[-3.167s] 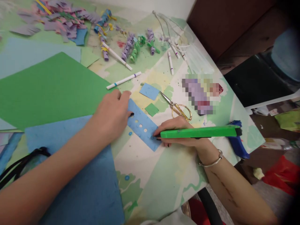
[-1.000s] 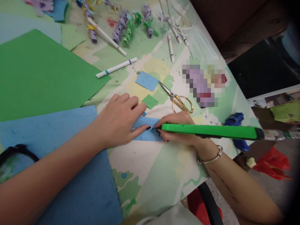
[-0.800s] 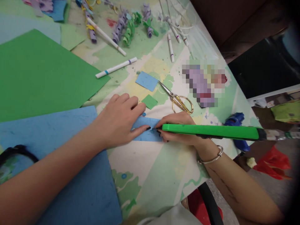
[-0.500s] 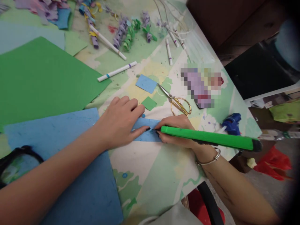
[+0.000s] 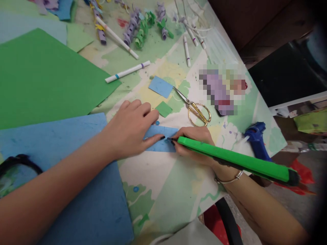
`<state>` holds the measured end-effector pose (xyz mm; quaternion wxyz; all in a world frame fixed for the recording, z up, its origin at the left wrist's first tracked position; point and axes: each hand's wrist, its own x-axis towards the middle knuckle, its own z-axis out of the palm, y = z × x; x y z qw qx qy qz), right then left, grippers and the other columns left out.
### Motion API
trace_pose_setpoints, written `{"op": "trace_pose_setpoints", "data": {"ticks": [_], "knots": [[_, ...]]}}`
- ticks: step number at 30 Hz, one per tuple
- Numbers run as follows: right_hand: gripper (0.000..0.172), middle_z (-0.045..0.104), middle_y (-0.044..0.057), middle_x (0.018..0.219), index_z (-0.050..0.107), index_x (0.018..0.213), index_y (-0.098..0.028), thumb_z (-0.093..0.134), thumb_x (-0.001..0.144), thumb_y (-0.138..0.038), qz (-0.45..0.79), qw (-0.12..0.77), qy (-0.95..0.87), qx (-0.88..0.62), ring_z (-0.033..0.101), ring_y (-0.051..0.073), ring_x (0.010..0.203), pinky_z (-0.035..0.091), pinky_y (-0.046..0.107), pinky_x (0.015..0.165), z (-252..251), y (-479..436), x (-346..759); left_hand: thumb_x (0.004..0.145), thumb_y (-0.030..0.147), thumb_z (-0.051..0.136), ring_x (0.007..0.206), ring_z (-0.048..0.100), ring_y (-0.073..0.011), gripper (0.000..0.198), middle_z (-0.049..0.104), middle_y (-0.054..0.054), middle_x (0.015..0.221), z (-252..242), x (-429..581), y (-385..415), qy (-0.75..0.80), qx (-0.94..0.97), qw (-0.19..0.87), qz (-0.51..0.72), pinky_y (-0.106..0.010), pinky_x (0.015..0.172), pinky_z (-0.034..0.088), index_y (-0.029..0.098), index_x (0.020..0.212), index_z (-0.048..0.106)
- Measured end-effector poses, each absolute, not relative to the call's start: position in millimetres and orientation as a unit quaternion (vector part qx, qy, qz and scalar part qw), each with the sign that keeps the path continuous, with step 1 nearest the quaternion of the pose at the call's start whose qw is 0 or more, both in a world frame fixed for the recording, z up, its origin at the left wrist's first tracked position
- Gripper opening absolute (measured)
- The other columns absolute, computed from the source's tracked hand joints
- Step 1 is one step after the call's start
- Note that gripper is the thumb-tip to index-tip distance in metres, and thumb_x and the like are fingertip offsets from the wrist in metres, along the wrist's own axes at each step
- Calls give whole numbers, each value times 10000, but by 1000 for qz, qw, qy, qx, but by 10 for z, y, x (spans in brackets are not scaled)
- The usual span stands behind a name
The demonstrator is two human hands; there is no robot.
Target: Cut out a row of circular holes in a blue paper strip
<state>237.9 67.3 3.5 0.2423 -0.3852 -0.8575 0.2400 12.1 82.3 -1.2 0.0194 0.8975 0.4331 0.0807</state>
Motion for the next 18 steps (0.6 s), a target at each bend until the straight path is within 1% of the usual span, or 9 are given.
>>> {"op": "trace_pose_setpoints", "data": {"ticks": [6,14,18], "knots": [[96,651,-29,624,618,678,-196,605,720,-110,277,233,-845,-394,548,96,532,401,219,510,18,659,2406,870,531,461,787,478,-272,324,518,-68,845,-7,122,828,431,898,23,84,-397,685,316,209,898,495],[96,626,-29,581,627,653,-171,596,721,-110,271,246,-842,-397,520,81,512,387,207,512,37,649,2376,877,527,454,792,479,-274,327,519,-68,854,-9,124,828,431,898,29,87,-398,691,318,204,902,503],[88,648,-31,611,647,673,-174,606,735,-127,273,248,-839,-399,543,81,528,407,198,526,43,638,2386,874,525,461,791,485,-275,327,526,-74,861,2,133,814,436,896,17,84,-401,687,324,201,892,502]]}}
